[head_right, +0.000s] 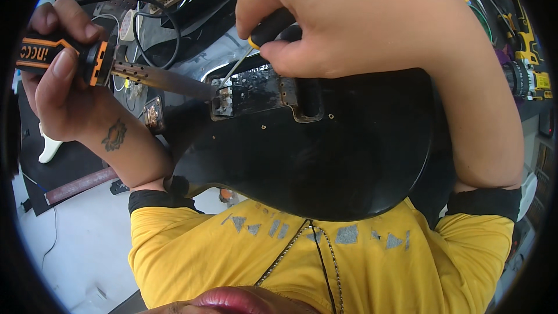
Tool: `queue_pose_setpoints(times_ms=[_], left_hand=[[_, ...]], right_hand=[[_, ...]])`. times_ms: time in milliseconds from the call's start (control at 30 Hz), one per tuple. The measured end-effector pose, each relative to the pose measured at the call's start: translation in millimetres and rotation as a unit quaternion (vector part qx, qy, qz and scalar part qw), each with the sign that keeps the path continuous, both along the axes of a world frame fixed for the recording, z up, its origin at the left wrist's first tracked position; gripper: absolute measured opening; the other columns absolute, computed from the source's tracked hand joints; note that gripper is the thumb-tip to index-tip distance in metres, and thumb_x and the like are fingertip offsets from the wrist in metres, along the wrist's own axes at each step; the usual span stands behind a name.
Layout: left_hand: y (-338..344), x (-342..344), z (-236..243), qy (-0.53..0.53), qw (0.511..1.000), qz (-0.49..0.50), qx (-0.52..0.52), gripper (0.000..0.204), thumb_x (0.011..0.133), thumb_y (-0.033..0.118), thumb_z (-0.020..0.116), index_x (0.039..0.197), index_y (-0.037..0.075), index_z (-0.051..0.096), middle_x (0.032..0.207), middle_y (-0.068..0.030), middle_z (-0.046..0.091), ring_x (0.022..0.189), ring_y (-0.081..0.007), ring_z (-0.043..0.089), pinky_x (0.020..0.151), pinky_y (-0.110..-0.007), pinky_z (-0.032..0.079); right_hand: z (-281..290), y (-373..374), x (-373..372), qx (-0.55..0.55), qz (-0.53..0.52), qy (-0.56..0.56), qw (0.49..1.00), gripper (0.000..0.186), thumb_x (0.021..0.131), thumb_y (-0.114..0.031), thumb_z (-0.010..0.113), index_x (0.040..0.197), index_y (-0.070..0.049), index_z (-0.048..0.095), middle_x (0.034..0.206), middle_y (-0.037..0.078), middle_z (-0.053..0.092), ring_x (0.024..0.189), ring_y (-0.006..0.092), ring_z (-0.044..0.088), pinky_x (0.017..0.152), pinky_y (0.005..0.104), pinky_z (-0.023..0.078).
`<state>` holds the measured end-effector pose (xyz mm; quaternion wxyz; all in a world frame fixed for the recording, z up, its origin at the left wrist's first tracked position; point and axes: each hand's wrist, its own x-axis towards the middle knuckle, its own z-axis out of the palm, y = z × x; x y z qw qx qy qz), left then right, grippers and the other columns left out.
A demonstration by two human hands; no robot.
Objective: The person uses a soldering iron and a screwdriver to repair the electronics inside the body of an electric guitar.
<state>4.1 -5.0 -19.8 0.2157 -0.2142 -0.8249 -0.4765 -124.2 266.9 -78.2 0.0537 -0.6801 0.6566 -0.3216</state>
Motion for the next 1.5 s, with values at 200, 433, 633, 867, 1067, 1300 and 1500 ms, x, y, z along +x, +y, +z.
queue_pose_setpoints(times_ms=[200,433,633,867,1067,1300,1500], left_hand=[[-4,3,6,-0.030,0.999,0.009,-0.017,0.049,0.074,0.010,0.063,0.115,-0.012,0.049,0.084,-0.0250,0.051,0.081,-0.0290,0.058,0.065,-0.031,0.060],[-4,3,7,-0.029,0.999,-0.002,-0.032,0.049,0.074,0.010,0.063,0.115,-0.013,0.049,0.084,-0.0255,0.051,0.082,-0.0302,0.059,0.065,-0.034,0.065],[-8,3,9,-0.042,0.999,-0.004,-0.035,0.051,0.074,0.011,0.063,0.116,-0.013,0.048,0.084,-0.0258,0.051,0.083,-0.0303,0.059,0.068,-0.033,0.063],[-11,6,9,-0.048,0.998,0.026,-0.034,0.053,0.073,0.012,0.064,0.118,-0.011,0.049,0.085,-0.0262,0.053,0.083,-0.0291,0.058,0.075,-0.031,0.054],[24,3,-3,-0.009,0.999,-0.023,0.036,0.052,0.071,0.012,0.065,0.116,-0.010,0.050,0.084,-0.0229,0.051,0.082,-0.0287,0.057,0.080,-0.033,0.053],[19,3,-3,-0.019,0.999,-0.023,0.045,0.049,0.071,0.010,0.065,0.113,-0.010,0.051,0.088,-0.0208,0.050,0.083,-0.0286,0.056,0.078,-0.036,0.054],[28,1,-5,-0.014,0.995,-0.054,0.079,0.047,0.071,0.008,0.064,0.113,-0.010,0.050,0.089,-0.0212,0.050,0.083,-0.0284,0.056,0.076,-0.036,0.052]], right_hand=[[-14,0,-18,-0.018,0.063,-0.053,0.996,0.021,0.080,-0.017,0.074,0.094,-0.001,0.077,0.082,0.011,0.068,0.076,0.0305,0.068,0.065,0.0377,0.054],[2,2,-2,0.055,-0.036,-0.057,0.996,0.022,0.079,-0.014,0.075,0.096,0.000,0.077,0.082,0.012,0.068,0.076,0.0298,0.068,0.065,0.0375,0.054],[-15,0,-14,-0.072,0.080,-0.095,0.990,0.022,0.079,-0.013,0.075,0.096,0.001,0.077,0.082,0.012,0.068,0.076,0.0293,0.068,0.063,0.0369,0.054],[-7,2,-6,-0.024,0.029,-0.010,0.999,0.021,0.080,-0.014,0.075,0.096,0.000,0.077,0.083,0.011,0.068,0.077,0.0303,0.067,0.066,0.0379,0.054],[-14,-2,-6,-0.031,0.045,0.047,0.997,0.021,0.080,-0.015,0.075,0.096,-0.001,0.076,0.084,0.011,0.067,0.078,0.0305,0.068,0.066,0.0376,0.054],[-6,1,-1,-0.048,0.038,0.086,0.994,0.020,0.079,-0.010,0.077,0.095,0.001,0.076,0.086,0.011,0.069,0.080,0.0296,0.069,0.068,0.0369,0.055],[-36,-3,-24,-0.089,0.074,-0.086,0.990,0.021,0.077,-0.005,0.078,0.097,0.001,0.076,0.086,0.013,0.069,0.082,0.0300,0.069,0.070,0.0368,0.056]])
